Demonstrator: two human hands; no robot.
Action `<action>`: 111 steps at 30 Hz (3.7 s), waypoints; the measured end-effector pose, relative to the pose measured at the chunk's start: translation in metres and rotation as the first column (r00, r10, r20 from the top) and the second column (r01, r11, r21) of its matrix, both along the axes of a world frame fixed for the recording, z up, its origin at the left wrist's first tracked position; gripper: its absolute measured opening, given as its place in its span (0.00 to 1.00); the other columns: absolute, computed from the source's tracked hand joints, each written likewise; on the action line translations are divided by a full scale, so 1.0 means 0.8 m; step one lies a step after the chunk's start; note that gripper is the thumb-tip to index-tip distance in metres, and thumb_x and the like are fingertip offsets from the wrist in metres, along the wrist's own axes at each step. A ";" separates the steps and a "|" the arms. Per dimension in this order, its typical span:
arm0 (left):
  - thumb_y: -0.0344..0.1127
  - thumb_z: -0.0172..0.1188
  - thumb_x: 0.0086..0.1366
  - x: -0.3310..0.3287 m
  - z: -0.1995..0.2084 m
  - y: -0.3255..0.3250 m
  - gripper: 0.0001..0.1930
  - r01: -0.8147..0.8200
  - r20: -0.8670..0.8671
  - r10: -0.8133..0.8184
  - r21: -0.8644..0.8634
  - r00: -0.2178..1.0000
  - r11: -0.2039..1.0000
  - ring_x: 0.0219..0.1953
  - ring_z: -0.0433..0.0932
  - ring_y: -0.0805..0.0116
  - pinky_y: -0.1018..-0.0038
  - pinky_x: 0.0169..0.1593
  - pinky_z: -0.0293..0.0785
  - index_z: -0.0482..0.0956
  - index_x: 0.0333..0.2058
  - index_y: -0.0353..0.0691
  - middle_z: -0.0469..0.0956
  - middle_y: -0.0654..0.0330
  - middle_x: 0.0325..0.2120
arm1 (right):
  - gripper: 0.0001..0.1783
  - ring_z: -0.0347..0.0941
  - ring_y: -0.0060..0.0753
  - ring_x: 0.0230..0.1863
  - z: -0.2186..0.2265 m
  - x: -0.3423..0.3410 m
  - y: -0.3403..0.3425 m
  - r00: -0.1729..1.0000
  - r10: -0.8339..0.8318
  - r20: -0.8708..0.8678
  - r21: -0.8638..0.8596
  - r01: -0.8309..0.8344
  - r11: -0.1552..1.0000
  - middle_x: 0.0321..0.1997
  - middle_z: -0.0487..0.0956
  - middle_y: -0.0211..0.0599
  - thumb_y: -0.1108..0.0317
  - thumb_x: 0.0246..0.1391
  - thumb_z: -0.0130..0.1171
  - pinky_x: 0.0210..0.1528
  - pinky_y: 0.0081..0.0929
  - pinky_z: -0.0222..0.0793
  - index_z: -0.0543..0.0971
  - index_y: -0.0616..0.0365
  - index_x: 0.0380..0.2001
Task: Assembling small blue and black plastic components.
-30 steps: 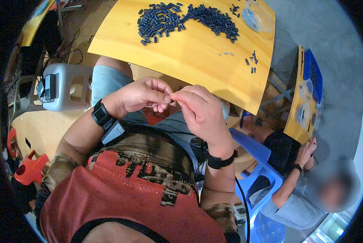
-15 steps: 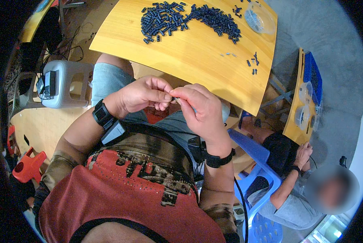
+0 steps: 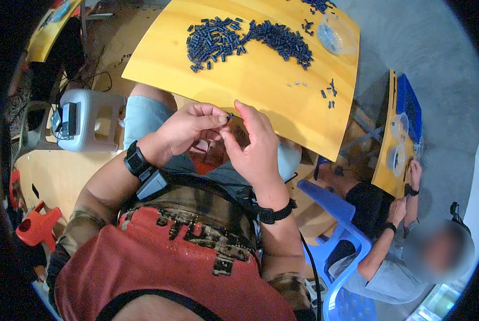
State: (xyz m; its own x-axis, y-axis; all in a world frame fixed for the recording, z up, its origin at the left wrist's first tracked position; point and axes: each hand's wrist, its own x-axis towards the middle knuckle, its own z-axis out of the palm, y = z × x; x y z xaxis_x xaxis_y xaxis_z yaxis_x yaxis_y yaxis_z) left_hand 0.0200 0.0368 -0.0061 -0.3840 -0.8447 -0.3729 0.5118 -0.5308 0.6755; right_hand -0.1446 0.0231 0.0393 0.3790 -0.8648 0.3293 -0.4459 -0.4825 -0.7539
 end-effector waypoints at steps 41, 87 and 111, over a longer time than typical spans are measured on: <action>0.37 0.52 0.64 -0.047 -0.033 0.005 0.07 -0.087 0.171 0.040 0.279 0.985 0.956 0.30 0.73 0.78 0.81 0.36 0.71 0.75 0.33 0.41 0.75 0.67 0.29 | 0.15 0.68 0.40 0.32 -0.062 -0.025 0.001 0.942 -0.092 -0.324 -0.183 0.033 0.983 0.26 0.72 0.39 0.74 0.34 0.62 0.35 0.33 0.66 0.74 0.60 0.32; 0.31 0.50 0.64 -0.077 -0.034 -0.011 0.08 -0.348 0.013 0.381 0.438 0.924 0.829 0.20 0.70 0.77 0.83 0.23 0.65 0.76 0.29 0.35 0.73 0.62 0.21 | 0.20 0.69 0.43 0.36 -0.071 -0.023 -0.048 0.975 -0.065 -0.213 -0.154 0.033 0.988 0.33 0.73 0.38 0.75 0.24 0.62 0.40 0.35 0.66 0.77 0.63 0.30; 0.39 0.52 0.64 -0.078 -0.035 0.031 0.15 0.228 0.040 -0.253 0.309 0.967 0.923 0.34 0.77 0.72 0.80 0.39 0.74 0.74 0.41 0.32 0.78 0.57 0.35 | 0.15 0.71 0.17 0.25 -0.104 -0.202 0.033 0.845 -0.521 0.117 0.526 0.392 0.754 0.25 0.77 0.31 0.73 0.38 0.68 0.29 0.15 0.68 0.78 0.65 0.33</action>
